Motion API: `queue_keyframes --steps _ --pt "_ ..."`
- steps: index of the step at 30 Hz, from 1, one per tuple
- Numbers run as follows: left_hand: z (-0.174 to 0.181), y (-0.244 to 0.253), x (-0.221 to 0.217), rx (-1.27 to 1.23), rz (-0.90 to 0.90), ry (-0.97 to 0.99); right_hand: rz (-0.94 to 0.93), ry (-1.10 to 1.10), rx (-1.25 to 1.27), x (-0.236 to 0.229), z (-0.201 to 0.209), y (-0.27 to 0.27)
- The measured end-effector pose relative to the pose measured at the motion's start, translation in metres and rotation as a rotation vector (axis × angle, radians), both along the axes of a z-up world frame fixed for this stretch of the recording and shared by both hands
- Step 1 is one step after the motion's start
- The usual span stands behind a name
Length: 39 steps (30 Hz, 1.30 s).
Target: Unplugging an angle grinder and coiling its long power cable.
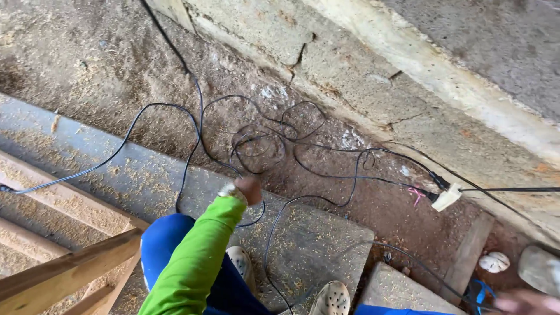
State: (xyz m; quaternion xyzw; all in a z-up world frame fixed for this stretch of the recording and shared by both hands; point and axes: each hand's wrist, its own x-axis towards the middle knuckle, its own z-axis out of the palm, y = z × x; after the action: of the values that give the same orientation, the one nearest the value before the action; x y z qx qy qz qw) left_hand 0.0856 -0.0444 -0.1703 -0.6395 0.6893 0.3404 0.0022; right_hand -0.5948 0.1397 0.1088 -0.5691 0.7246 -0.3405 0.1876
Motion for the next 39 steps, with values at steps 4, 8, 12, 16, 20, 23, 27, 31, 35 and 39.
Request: queue_keyframes --steps 4,8,12,16,20,23,27,31,35,39 --pt "-0.004 -0.021 -0.031 -0.037 -0.023 0.005 -0.123 0.097 0.034 0.178 -0.033 0.005" --pt "-0.017 -0.009 -0.05 -0.038 -0.029 -0.003 -0.088 -0.01 0.143 0.223 -0.058 0.004" --pt "-0.015 -0.004 -0.058 -0.065 -0.012 -0.023 -0.009 0.018 0.279 0.235 -0.108 -0.006" --pt "-0.009 -0.012 -0.065 -0.107 -0.002 -0.045 0.071 0.06 0.542 0.255 -0.165 -0.018" --pt "-0.004 -0.014 -0.054 -0.144 0.038 -0.08 0.157 0.017 0.641 0.256 -0.248 -0.005" --pt "-0.001 0.002 0.006 -0.157 0.096 -0.143 0.345 0.045 0.76 0.263 -0.287 0.008" --pt "0.118 -0.013 0.057 -0.18 0.373 -0.04 0.425 0.196 0.926 0.275 -0.288 0.011" --pt "0.246 0.02 0.115 -0.635 0.873 1.226 0.26 0.318 1.001 0.275 -0.297 0.005" --pt "0.284 0.046 0.127 -0.798 0.852 1.463 0.199 0.334 0.968 0.272 -0.311 -0.006" --pt "0.291 0.051 0.106 -0.832 0.738 1.58 0.269 0.347 0.97 0.27 -0.32 -0.015"
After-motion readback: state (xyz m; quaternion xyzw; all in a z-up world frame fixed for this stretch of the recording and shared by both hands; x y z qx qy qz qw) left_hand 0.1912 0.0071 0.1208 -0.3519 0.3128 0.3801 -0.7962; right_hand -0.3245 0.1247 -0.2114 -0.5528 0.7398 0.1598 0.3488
